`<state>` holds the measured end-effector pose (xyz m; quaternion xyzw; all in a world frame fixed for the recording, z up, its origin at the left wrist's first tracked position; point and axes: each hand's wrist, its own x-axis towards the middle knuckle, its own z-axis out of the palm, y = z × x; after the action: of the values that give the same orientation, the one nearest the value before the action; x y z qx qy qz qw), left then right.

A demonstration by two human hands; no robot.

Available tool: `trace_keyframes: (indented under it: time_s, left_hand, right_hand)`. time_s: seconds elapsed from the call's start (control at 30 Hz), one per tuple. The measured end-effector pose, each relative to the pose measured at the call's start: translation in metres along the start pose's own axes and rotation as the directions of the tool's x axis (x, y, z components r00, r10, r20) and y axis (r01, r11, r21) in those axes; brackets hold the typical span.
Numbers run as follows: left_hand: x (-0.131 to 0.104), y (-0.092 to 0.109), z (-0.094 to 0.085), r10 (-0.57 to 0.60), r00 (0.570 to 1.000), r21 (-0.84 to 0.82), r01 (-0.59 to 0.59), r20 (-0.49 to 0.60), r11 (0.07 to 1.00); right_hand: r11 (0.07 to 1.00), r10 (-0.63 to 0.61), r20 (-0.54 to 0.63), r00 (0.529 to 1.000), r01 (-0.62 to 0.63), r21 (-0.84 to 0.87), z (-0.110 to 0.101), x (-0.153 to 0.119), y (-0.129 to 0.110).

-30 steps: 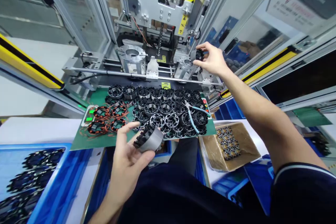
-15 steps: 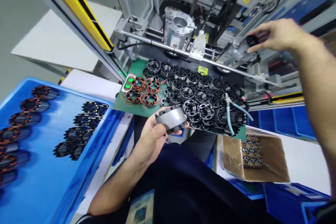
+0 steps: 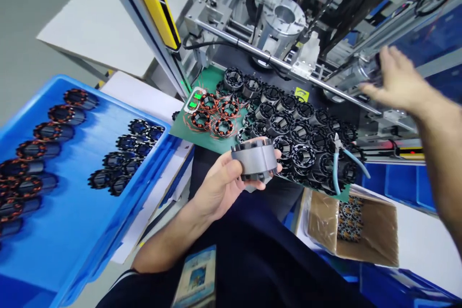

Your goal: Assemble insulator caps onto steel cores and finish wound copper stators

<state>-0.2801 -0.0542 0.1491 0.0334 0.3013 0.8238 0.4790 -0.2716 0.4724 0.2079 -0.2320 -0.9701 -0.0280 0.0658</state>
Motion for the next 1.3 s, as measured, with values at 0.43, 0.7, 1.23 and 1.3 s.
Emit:
trace_keyframes:
  time_s: [0.43,0.7,1.23,1.3]
  left_hand:
    - [-0.003,0.018,0.018,0.645,0.679,0.898,-0.439,0.35,-0.026]
    - [-0.012,0.019,0.026,0.628,0.656,0.903,-0.379,0.417,-0.204]
    - [-0.021,0.021,0.006,0.596,0.689,0.911,-0.316,0.413,-0.266]
    - [-0.018,0.024,-0.013,0.597,0.69,0.911,-0.338,0.409,-0.234]
  right_hand:
    - [0.495,-0.489,0.155,0.858,0.127,0.86,-0.063,-0.13,-0.167]
    - [0.199,-0.657,0.389,0.646,-0.348,0.916,-0.064,-0.188,-0.24]
    - [0.201,-0.598,0.422,0.681,-0.383,0.902,-0.066,-0.167,-0.258]
    - [0.317,-0.487,0.383,0.785,-0.249,0.915,-0.079,-0.144,-0.248]
